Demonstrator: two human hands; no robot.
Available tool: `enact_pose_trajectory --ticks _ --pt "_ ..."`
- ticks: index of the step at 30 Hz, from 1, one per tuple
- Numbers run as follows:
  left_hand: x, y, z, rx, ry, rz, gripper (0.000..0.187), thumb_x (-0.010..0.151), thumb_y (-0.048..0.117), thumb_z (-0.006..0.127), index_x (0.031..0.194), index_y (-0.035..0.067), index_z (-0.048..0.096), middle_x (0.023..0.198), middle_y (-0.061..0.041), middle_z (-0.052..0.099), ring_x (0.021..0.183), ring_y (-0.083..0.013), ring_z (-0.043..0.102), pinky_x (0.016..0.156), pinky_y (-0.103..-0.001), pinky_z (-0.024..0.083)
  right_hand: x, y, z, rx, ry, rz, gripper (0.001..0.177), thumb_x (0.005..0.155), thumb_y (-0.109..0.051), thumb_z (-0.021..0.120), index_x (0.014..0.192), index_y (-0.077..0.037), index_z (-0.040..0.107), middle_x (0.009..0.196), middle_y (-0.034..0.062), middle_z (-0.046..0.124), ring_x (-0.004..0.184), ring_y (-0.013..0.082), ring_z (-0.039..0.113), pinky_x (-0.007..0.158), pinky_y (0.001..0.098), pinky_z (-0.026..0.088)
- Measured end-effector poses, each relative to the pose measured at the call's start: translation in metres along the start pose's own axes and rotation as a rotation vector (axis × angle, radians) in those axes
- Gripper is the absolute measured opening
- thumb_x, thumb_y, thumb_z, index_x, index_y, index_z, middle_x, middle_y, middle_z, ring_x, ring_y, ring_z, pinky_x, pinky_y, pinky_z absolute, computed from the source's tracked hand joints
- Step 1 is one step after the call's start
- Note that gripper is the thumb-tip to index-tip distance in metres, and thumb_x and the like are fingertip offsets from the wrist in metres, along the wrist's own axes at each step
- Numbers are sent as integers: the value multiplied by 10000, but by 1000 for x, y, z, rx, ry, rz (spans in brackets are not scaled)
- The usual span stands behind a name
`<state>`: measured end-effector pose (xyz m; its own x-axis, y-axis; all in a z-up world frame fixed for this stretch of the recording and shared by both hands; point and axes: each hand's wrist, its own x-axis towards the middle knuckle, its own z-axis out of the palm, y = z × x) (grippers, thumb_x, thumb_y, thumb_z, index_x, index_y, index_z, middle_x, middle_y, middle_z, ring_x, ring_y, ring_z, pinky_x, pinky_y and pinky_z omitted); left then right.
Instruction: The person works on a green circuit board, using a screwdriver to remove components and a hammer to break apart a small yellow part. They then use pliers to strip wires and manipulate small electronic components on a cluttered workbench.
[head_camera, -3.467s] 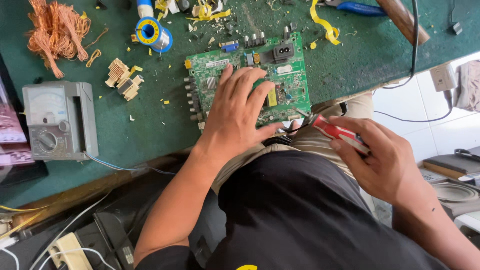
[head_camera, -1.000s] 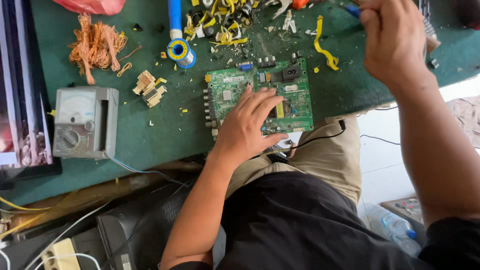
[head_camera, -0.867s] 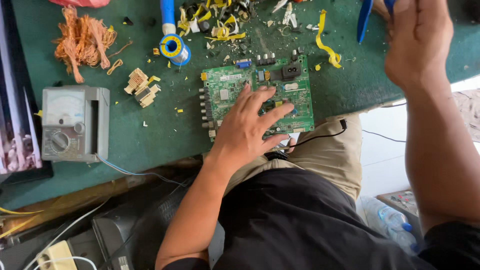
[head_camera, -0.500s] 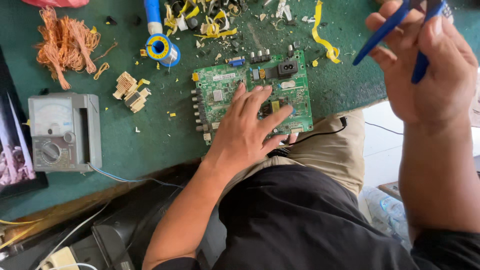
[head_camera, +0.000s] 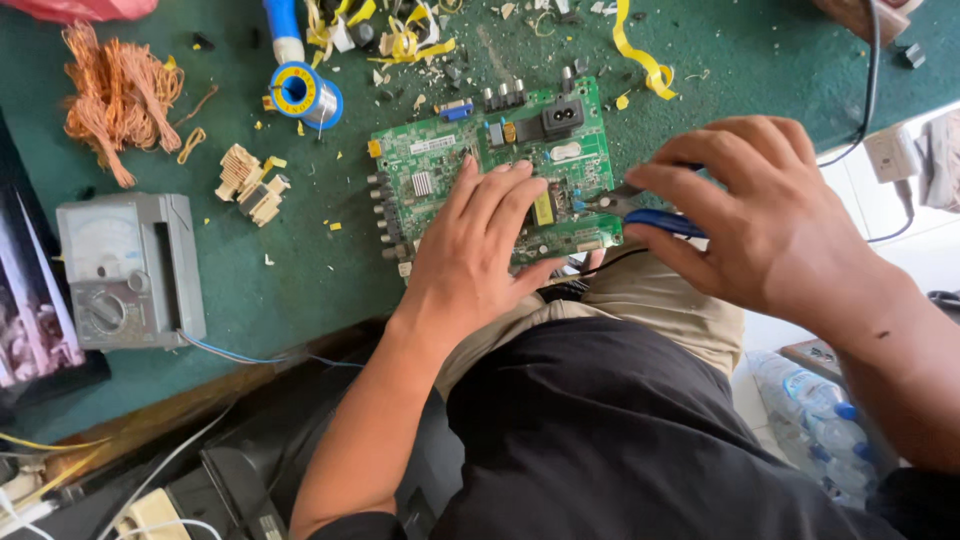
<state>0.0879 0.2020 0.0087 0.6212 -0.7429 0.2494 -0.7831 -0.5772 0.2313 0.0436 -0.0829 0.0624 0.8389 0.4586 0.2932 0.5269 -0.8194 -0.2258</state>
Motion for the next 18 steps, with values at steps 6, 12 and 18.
enact_pose_trajectory --ticks 6,12,18 --pt "1 3 -2 -133 70 -26 660 1027 477 790 1428 -7 592 1428 -182 645 1388 -340 608 1300 -591 366 5 -4 9 -207 36 -158 319 1108 -469 732 1271 -195 750 1235 52 687 1085 296 673 906 441 507" --pt "2 3 -3 -143 68 -42 638 1002 464 810 1388 -4 612 1420 -173 652 1369 -325 612 1288 -594 379 9 -14 12 -343 5 -119 316 1109 -525 711 1213 -226 701 1212 16 693 1035 263 663 823 401 505" --pt "4 3 -2 -161 76 -42 638 1018 468 791 1396 -10 604 1412 -191 648 1386 -349 604 1296 -609 376 9 -15 11 -351 -28 -131 280 1104 -525 690 1195 -260 706 1134 -4 683 881 235 613 719 378 468"
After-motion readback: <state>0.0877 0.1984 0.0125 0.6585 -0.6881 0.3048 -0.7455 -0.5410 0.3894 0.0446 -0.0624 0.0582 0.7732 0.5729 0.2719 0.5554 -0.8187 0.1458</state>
